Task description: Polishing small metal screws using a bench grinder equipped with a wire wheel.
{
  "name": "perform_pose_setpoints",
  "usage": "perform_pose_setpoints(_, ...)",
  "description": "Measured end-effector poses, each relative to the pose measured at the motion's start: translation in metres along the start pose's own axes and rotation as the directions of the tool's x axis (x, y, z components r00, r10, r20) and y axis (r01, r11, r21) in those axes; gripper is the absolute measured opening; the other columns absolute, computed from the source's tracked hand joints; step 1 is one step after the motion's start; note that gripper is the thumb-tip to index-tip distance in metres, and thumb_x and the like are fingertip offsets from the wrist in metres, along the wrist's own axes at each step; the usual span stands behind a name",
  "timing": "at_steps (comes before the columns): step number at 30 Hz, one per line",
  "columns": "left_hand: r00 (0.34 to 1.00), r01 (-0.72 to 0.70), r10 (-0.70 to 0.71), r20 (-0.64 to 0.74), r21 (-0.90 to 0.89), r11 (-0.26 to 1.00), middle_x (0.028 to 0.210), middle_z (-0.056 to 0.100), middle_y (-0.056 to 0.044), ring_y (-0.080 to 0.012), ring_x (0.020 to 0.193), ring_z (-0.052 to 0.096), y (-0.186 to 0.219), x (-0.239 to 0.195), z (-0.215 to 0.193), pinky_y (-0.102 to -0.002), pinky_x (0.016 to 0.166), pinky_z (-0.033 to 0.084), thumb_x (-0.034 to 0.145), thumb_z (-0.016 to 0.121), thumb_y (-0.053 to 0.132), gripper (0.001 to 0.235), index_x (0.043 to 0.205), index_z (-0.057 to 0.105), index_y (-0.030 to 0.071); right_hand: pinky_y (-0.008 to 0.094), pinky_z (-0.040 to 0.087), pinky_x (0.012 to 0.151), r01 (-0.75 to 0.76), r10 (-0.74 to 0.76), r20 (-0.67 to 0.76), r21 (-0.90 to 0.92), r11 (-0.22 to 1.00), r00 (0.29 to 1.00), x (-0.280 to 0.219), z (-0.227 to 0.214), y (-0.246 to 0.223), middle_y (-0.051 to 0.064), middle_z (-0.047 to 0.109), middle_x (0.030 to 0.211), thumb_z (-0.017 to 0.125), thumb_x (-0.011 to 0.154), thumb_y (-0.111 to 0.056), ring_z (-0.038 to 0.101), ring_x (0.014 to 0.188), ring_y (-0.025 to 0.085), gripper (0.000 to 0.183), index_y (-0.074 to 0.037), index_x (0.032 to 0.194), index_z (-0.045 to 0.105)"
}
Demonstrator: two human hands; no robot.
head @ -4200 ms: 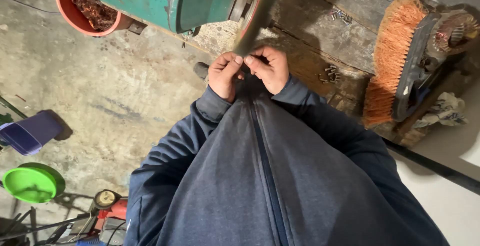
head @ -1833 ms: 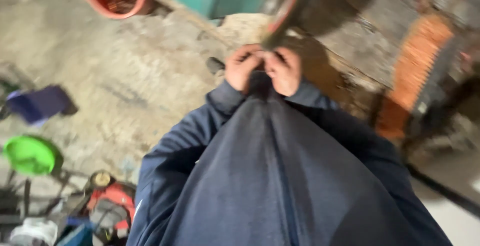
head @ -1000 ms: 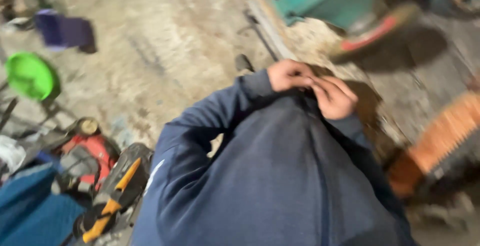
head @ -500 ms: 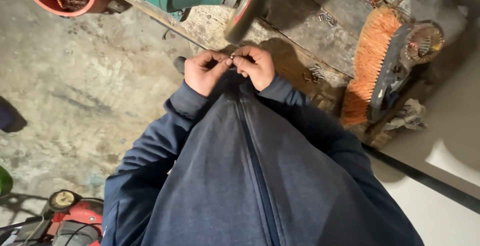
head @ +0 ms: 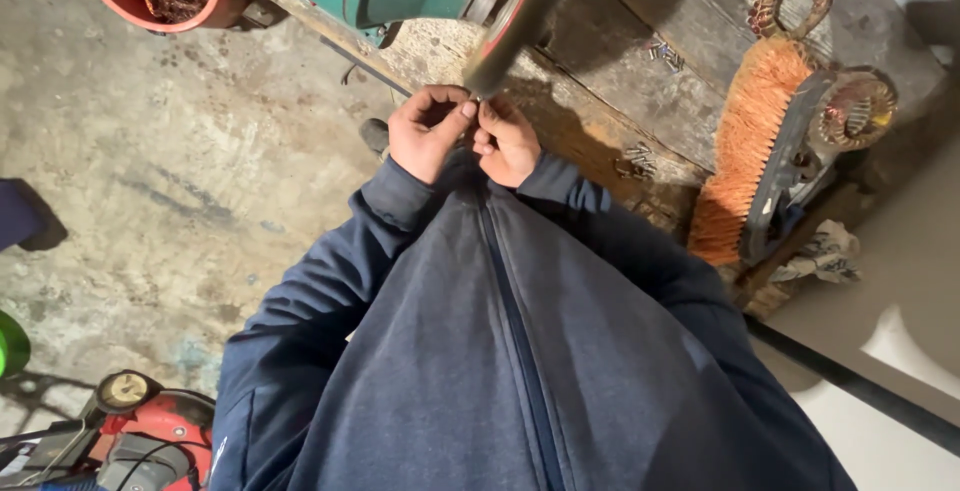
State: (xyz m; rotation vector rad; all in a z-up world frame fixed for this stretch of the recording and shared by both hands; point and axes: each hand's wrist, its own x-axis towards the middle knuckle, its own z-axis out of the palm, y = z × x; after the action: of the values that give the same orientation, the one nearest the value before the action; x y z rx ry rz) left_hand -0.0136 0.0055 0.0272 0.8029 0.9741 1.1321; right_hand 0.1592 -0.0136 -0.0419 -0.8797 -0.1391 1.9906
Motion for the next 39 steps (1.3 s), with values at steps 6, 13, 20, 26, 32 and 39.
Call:
perform_pose_setpoints(6,0.997,0.03,-0.031,-0.076,-0.013,0.999,0.094,0.075,-0.006,-0.0099,0.084,0.068,-0.006,0.004,0.0,-0.027,0.076,0.057,0.098,0.075,0.008,0.015,0.105,0.07,-0.004,0.021,0.036,0.06,0.065,-0.064,-0.064,0.016,0.998,0.996,0.004,0.004,0.007,-0.007,0.063,0.096,0.067,0.105,-0.018,0.05,0.074,0.004,0.006,-0.017,0.111,0.066)
perform_pose_setpoints(13,0.997,0.023,-0.02,-0.077,0.039,0.999,0.095,0.075,-0.007,-0.0093,0.084,0.067,-0.006,0.006,0.0,-0.026,0.076,0.058,0.098,0.075,0.01,0.015,0.103,0.071,-0.004,0.021,0.035,0.059,0.112,-0.113,-0.045,-0.021,0.993,0.993,0.005,0.009,0.003,-0.007,0.064,0.095,0.066,0.104,-0.019,0.048,0.068,0.004,0.006,-0.017,0.109,0.068)
perform_pose_setpoints(20,0.998,0.033,-0.031,-0.058,0.036,0.999,0.093,0.075,-0.006,-0.0091,0.083,0.067,0.0,0.008,0.0,-0.025,0.075,0.056,0.098,0.075,0.01,0.015,0.102,0.071,-0.003,0.02,0.034,0.059,0.105,-0.105,-0.039,-0.014,0.994,0.994,0.005,0.012,0.0,-0.007,0.064,0.094,0.066,0.105,-0.019,0.047,0.069,0.002,0.006,-0.016,0.108,0.07)
perform_pose_setpoints(26,0.998,0.065,-0.065,-0.02,0.013,0.998,0.093,0.075,-0.006,-0.0095,0.083,0.067,0.005,0.006,-0.005,-0.026,0.076,0.056,0.099,0.075,0.009,0.014,0.102,0.071,-0.004,0.021,0.035,0.061,0.1,-0.1,-0.014,-0.006,0.995,0.995,0.003,0.006,0.002,-0.007,0.065,0.097,0.069,0.103,-0.016,0.049,0.072,0.003,0.004,-0.016,0.106,0.068)
perform_pose_setpoints(32,0.998,0.063,-0.062,0.023,-0.005,0.998,0.096,0.075,-0.007,-0.01,0.086,0.068,0.012,0.001,-0.008,-0.026,0.078,0.057,0.099,0.074,0.008,0.013,0.104,0.071,-0.004,0.021,0.037,0.06,0.09,-0.09,0.008,0.026,0.996,0.996,-0.002,0.007,0.0,-0.006,0.064,0.097,0.069,0.102,-0.014,0.051,0.071,0.004,0.005,-0.014,0.107,0.067)
perform_pose_setpoints(39,0.974,-0.029,-0.01,0.225,0.171,0.985,0.103,0.078,-0.011,-0.0152,0.098,0.072,0.058,-0.024,-0.011,-0.031,0.091,0.058,0.099,0.076,0.006,0.01,0.104,0.074,-0.003,0.023,0.04,0.055,0.092,-0.067,0.259,-0.088,0.992,0.964,-0.035,0.033,-0.023,0.001,0.07,0.114,0.077,0.094,-0.012,0.056,0.07,0.01,0.012,-0.004,0.096,0.068)
